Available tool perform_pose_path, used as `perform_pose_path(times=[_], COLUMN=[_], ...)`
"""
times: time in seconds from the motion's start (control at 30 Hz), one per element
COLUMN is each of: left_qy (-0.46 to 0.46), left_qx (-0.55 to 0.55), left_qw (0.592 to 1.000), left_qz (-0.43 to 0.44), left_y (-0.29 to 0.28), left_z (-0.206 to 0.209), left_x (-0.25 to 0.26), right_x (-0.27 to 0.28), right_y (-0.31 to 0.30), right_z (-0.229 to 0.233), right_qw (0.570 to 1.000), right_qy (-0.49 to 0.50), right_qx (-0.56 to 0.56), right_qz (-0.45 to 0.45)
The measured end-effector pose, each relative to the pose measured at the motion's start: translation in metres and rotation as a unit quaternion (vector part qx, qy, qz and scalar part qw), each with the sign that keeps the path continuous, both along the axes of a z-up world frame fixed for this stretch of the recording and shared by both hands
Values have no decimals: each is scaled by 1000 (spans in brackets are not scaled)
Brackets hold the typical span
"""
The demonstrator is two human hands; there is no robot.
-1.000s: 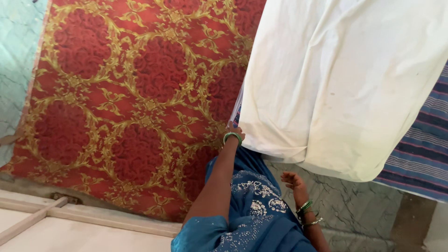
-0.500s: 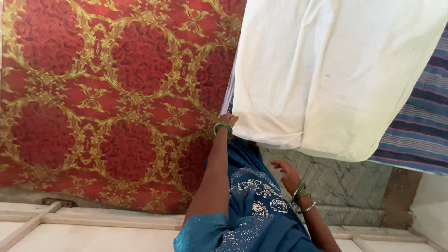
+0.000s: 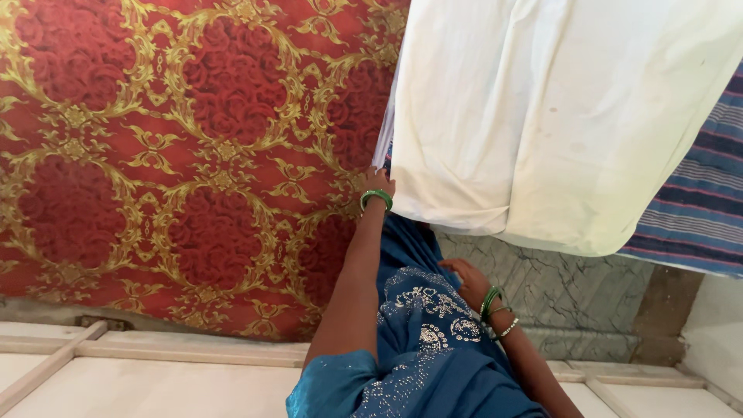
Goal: The person spreads and smooths a white sheet over a bed, tucking in the edges and placing two pillows on top.
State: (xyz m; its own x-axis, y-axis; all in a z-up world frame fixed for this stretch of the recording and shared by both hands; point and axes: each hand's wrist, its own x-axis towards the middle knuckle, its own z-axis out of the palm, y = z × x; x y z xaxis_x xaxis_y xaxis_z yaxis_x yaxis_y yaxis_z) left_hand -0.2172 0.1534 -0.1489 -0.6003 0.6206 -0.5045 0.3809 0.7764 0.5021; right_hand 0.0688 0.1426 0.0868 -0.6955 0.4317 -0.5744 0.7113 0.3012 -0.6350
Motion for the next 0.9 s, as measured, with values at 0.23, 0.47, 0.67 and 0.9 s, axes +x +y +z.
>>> perform_pose_path(times=[0.23,0.47,0.67,0.9], left_qy=[-41,-255,-704,-805], left_qx=[-49,251,219,200], left_qw=[997,929,567,480], left_qz=[-50,95,367,285], left_y=[11,31,28,42], left_z=[-4,-24,-2,25], left_x=[15,45,47,64], right_x=[15,35,21,7], right_y=[-3,6,10,15], right_z=[0,-3,-19,-22], right_qw=[996,993,991,994], right_qy=[-59,-70,-64,-29], right_qx=[-20,-26,-45,-51], right_qz=[-61,-96,-106,-92])
